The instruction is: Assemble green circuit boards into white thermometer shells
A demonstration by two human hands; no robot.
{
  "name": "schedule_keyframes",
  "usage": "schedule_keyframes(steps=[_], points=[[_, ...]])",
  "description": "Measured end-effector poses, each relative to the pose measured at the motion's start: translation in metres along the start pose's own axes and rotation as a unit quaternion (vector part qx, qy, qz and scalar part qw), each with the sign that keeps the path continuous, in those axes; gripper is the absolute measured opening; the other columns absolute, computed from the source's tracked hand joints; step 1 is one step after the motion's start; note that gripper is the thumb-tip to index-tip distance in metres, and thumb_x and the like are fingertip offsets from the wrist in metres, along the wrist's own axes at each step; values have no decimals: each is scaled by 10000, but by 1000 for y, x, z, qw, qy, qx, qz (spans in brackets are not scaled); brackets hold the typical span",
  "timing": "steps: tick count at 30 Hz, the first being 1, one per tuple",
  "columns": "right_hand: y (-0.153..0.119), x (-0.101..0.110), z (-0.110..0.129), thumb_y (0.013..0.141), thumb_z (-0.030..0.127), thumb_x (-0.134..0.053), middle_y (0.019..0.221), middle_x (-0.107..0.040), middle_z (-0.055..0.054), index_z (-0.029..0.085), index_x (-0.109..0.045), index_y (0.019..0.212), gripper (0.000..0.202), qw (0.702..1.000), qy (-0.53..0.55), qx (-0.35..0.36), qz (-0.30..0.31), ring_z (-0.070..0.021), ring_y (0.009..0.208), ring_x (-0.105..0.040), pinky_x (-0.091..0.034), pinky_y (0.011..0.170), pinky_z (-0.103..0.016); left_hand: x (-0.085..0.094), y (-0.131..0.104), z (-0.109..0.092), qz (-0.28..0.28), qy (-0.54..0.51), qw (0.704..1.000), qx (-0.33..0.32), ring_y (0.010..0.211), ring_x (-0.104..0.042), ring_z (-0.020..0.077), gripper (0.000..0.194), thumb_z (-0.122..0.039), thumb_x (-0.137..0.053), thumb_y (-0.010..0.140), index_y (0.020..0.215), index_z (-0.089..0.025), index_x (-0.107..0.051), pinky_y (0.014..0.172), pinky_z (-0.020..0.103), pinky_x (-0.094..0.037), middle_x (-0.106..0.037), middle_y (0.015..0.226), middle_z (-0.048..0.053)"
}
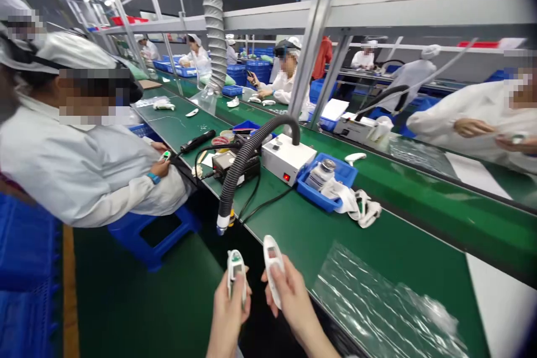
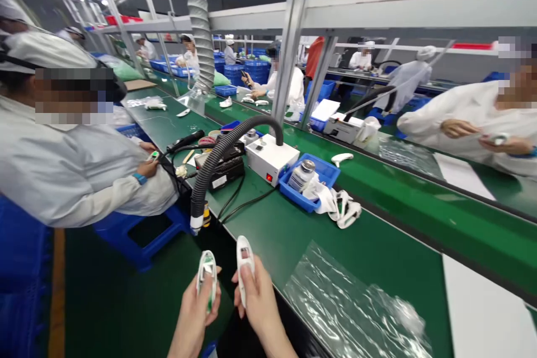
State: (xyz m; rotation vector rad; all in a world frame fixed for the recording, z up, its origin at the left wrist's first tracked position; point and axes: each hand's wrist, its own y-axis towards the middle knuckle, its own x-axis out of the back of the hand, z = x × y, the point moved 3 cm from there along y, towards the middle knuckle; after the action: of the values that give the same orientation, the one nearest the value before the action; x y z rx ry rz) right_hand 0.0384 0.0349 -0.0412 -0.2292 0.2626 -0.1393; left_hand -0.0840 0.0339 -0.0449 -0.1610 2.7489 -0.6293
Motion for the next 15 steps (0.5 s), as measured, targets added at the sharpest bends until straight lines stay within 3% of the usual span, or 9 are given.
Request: schedule_keyframes(steps=[3, 5, 7, 10, 15], points=[[40, -58, -18, 740, 749, -533, 562, -590, 5, 144, -562, 990, 655, 993, 56, -97, 48, -64, 289, -403, -166, 236, -133, 37, 22, -18, -63, -108, 992, -5, 404, -422, 65, 566, -668, -588, 737, 879, -121, -627, 345, 155, -270, -502, 538, -30], [59, -95, -29, 729, 771, -512, 468, -560, -7, 115, -594, 856, 674, 978, 83, -168, 87, -71, 268, -401, -153, 227, -139, 57, 34, -28, -96, -153, 983, -9, 424, -469, 84, 524, -631, -620, 737, 827, -115, -628, 362, 167, -329, -521, 532, -19], [69, -117, -37, 735, 763, -509, 424, -549, -25, 106, -601, 762, 663, 967, 96, -206, 112, -75, 256, -398, -145, 226, -148, 70, 45, -32, -129, -178, 975, -14, 453, -511, 96, 491, -603, -622, 753, 822, -117, -628, 381, 170, -366, -561, 562, -2], [70, -116, -40, 741, 734, -524, 426, -563, -27, 113, -606, 752, 626, 969, 100, -203, 100, -65, 248, -387, -127, 235, -148, 68, 55, -30, -138, -185, 973, -16, 437, -502, 88, 472, -592, -583, 787, 833, -124, -629, 357, 156, -335, -581, 570, 1], [58, -75, -36, 695, 702, -600, 428, -572, -17, 124, -586, 696, 578, 982, 105, -148, 43, -53, 242, -388, -107, 235, -141, 33, 59, -13, -67, -171, 983, 20, 344, -408, 75, 498, -615, -584, 771, 712, -122, -620, 317, 157, -264, -510, 437, -16]])
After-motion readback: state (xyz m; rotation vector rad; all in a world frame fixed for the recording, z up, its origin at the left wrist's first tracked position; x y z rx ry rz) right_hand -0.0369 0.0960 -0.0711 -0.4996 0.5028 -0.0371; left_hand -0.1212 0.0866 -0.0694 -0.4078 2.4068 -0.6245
